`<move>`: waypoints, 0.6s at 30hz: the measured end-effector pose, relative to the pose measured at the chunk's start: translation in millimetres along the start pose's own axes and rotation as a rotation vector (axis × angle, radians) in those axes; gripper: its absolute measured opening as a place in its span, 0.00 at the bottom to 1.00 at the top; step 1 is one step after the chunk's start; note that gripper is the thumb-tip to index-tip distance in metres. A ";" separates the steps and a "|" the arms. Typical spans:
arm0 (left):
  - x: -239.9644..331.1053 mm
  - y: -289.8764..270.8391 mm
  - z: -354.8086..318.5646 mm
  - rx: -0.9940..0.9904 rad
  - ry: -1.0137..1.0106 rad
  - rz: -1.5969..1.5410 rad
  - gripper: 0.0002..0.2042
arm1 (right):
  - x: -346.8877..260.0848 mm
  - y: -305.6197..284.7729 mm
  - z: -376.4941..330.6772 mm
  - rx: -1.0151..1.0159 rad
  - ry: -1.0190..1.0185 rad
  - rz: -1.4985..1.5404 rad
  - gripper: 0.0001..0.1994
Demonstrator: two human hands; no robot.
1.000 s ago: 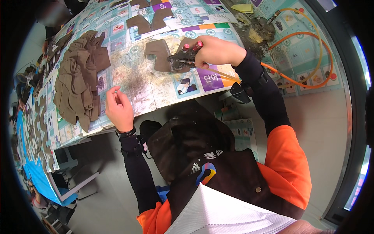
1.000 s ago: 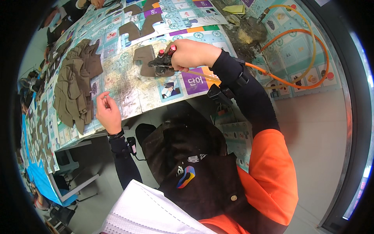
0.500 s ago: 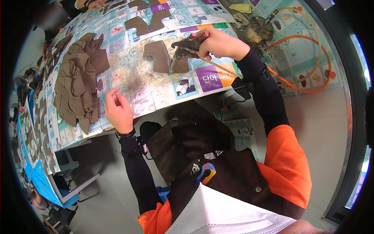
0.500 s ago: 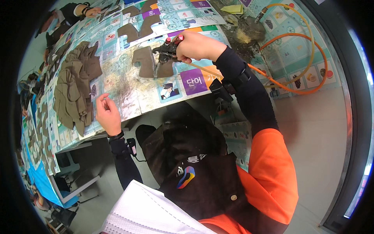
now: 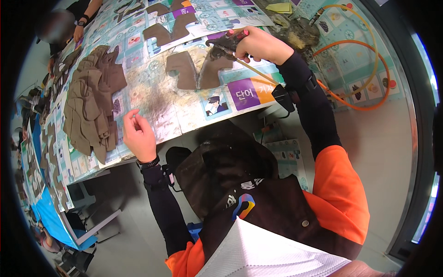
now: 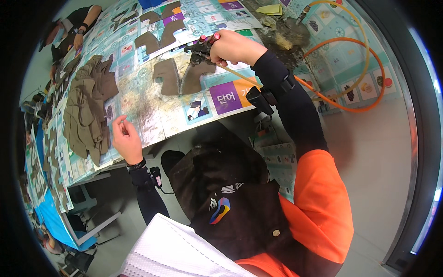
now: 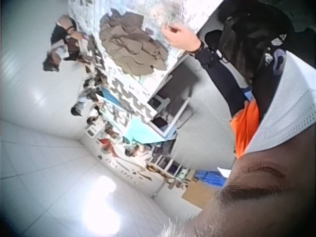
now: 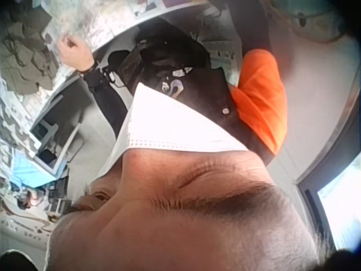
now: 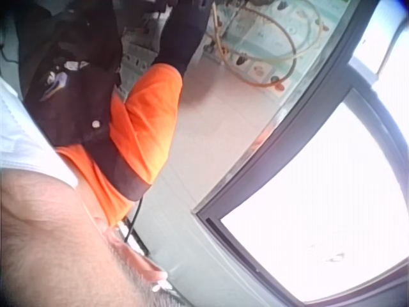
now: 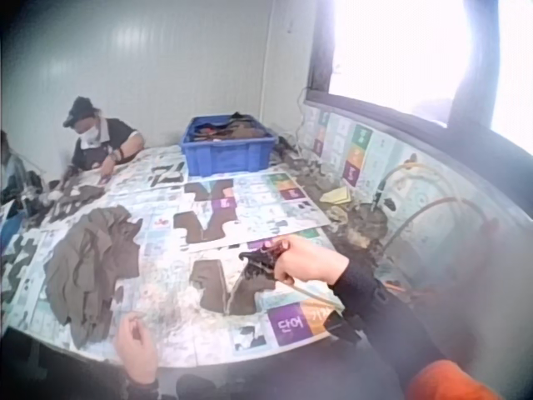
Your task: The recorder uses an air nozzle to blow dust and debris off of brown leather shoe upper components on a workspace table.
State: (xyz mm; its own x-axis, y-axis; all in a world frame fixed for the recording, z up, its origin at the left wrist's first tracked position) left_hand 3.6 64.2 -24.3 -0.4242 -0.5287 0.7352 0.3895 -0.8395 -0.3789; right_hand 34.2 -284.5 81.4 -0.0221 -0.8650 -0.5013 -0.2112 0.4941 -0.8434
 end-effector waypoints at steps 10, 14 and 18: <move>1.2 0.9 2.0 0.002 0.010 -0.018 0.05 | 13.7 -9.0 6.7 0.112 0.079 0.123 0.08; 2.9 -0.5 1.6 -0.002 0.013 -0.019 0.04 | 19.0 -12.0 9.5 0.130 0.064 0.088 0.07; 3.7 -0.4 2.0 -0.004 0.006 -0.010 0.04 | 25.0 -13.1 9.6 0.136 0.119 0.086 0.08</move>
State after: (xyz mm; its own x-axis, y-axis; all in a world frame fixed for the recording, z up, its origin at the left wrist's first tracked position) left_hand 3.6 62.8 -20.4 -0.4330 -0.5207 0.7357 0.3820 -0.8454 -0.3735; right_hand 45.8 -311.7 78.0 -0.1509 -0.8196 -0.5527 -0.0696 0.5665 -0.8211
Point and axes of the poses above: each hand's wrist, its own z-axis towards the middle knuckle, its own y-axis out of the palm, x = y × z, the point moved 4 cm from there along z, towards the middle knuckle, and after that the axes turned 10 degrees about -z, right-handed, at the moved point
